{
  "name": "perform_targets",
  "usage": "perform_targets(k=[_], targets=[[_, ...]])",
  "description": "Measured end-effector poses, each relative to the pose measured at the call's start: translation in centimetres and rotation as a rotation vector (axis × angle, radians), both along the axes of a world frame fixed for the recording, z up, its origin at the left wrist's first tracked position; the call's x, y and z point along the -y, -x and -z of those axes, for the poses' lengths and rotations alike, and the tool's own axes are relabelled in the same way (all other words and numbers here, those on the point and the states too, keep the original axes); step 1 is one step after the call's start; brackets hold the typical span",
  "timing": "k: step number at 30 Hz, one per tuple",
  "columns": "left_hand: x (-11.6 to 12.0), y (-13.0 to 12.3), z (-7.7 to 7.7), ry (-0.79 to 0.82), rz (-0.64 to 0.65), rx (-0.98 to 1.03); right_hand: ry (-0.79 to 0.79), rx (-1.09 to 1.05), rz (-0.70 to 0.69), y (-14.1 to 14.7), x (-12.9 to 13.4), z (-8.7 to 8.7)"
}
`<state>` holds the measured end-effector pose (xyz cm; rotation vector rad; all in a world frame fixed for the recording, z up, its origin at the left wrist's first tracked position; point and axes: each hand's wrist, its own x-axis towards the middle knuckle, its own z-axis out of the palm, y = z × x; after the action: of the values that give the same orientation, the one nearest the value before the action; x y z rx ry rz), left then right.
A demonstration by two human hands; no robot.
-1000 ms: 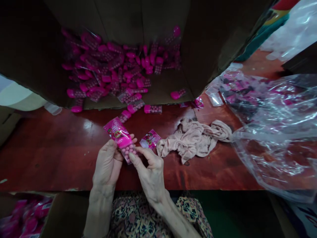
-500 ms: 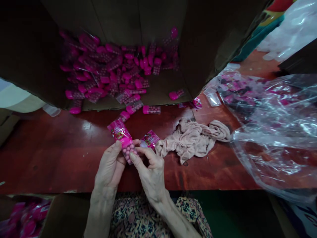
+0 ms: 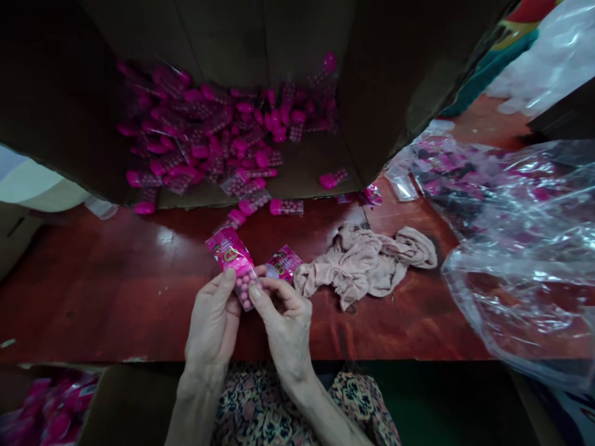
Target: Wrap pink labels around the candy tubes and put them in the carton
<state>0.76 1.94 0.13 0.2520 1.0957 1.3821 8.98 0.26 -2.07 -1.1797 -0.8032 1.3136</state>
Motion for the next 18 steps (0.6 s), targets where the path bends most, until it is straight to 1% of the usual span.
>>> perform_targets(k=[5,7,12,16,18], targets=[[0.3,-0.3,0.0,0.010,0.016,-0.071,-0.012,0.071,0.069,0.4,0.4,-0.1],[0.4,0.0,-0.1,0.008,0.033,-0.067,-0.009,0.052,0.053,0.3,0.2,-0.2],[0.3,1.3,-0.2,-0.019,0.054,-0.019,0.050,-0.038,-0.049,0.3,-0.3,-0.4],[0.3,1.3,-0.1,0.013,0.029,-0.062,0.005,0.039,-0.103,0.7,0.3,-0.4],[0.5,1.0,-0.1,0.017,0.046,-0.088,-0.047,0.084,-0.077,0.6,0.6,-0.5]])
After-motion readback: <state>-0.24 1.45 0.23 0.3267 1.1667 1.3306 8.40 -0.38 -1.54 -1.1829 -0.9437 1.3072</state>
